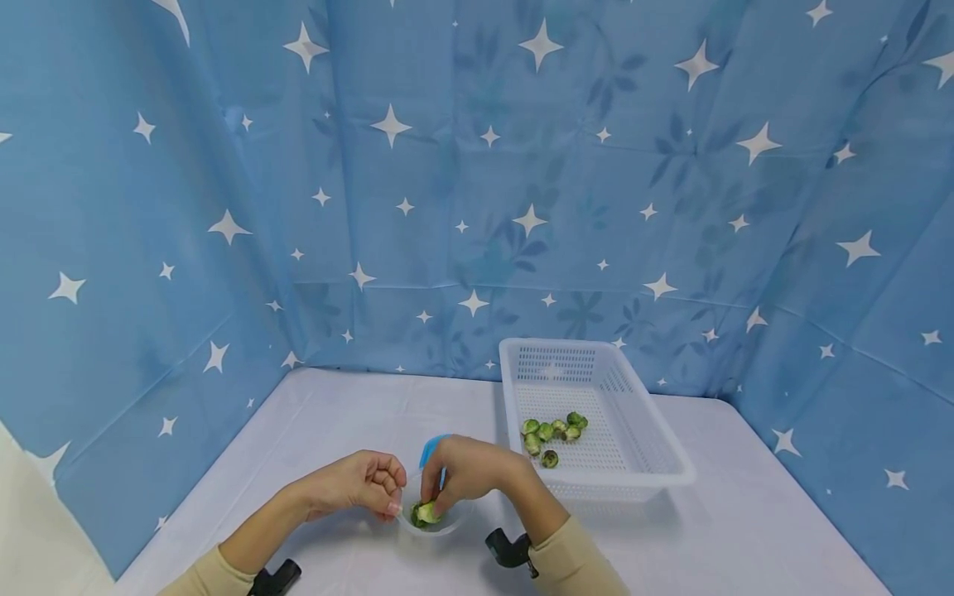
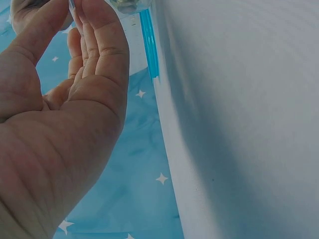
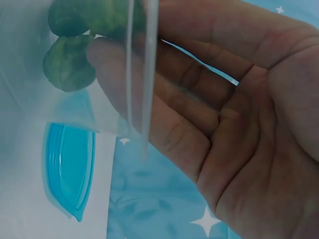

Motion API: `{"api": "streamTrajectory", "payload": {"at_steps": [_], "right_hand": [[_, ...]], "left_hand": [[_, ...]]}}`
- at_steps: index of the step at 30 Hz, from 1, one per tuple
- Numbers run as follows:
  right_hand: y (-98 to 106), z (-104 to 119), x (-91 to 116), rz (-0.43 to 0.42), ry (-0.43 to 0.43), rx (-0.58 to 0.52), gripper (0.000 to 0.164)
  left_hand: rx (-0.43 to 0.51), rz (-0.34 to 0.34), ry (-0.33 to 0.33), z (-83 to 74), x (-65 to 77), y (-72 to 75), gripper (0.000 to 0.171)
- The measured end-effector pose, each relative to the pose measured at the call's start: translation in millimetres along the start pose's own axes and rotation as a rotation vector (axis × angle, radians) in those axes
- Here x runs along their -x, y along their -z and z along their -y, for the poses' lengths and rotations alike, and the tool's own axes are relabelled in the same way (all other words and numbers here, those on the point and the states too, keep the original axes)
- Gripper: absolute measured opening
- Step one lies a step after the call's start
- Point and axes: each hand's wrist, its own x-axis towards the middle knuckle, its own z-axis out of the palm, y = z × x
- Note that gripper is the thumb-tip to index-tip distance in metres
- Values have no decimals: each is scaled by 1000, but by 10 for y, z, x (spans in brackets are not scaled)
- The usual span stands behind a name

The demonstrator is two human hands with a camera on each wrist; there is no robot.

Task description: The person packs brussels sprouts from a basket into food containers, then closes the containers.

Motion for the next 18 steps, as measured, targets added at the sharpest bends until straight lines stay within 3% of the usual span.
{"api": "streamTrajectory", "payload": {"at_steps": [18], "right_hand": [[-83,32,-45,49,18,25,14]], "left_hand": [[6,13,-4,-2,8,3,46]]}}
